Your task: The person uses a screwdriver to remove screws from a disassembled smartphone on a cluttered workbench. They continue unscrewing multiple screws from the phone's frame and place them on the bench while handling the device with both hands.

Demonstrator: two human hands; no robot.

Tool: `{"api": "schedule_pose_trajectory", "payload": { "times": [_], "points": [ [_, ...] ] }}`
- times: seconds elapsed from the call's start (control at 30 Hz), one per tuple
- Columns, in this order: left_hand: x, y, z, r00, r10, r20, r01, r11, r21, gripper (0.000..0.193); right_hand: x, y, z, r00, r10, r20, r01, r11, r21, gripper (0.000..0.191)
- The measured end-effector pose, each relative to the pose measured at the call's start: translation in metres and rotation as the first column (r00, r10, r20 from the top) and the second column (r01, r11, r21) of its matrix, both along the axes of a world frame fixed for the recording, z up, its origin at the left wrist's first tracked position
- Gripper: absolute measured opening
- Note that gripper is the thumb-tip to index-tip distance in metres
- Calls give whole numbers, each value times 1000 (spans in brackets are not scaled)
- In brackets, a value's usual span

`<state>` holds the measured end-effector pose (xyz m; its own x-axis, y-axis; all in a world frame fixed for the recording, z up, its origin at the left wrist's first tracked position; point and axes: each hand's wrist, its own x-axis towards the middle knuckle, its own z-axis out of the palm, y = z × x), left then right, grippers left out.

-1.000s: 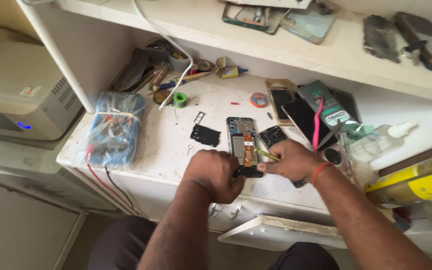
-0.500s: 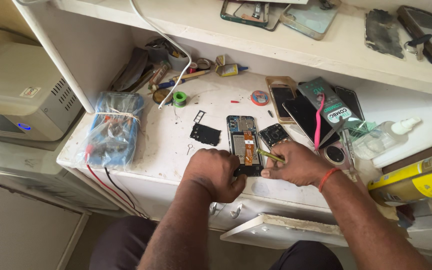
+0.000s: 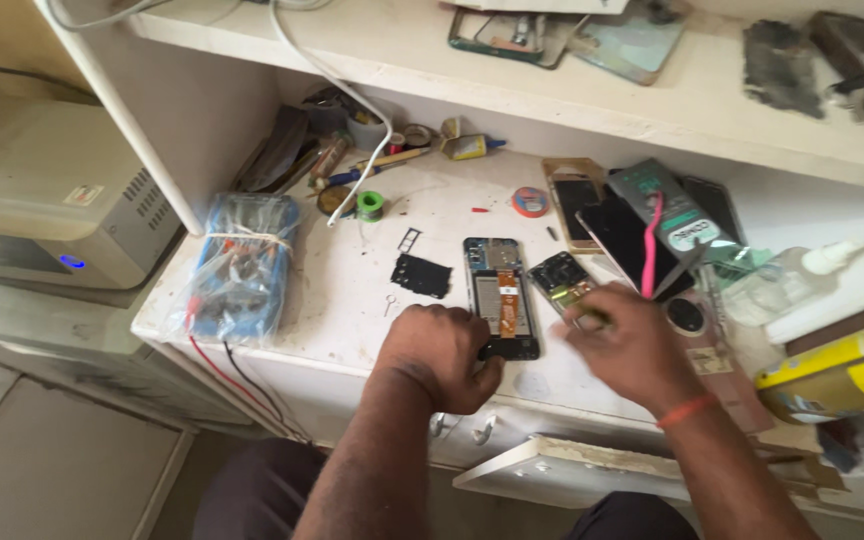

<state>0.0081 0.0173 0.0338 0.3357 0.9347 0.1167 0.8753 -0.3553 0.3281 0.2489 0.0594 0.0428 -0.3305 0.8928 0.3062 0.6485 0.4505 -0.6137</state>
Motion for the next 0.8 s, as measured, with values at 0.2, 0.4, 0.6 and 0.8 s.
{"api": "schedule_pose_trajectory", "payload": {
  "times": [0.2, 0.4, 0.6, 0.8],
  "points": [
    [-1, 2, -3, 1000, -7, -20, 7, 1000, -7, 36, 2, -18, -41, 842, -69, -535, 160, 979, 126, 31],
    [0, 0, 0, 1000, -6, -30, 7, 1000, 19, 36, -11, -16, -70, 637, -3, -771, 154, 980, 123, 28],
    [0, 1, 0, 998, 1, -69, -3, 1000, -24, 37, -17, -18, -64, 652, -67, -755, 230, 967, 113, 58],
    [0, 0, 0, 1000, 6, -17, -6, 1000, 16, 34, -25, -27, -59, 685, -90, -723, 249, 961, 117, 74]
  ]
}}
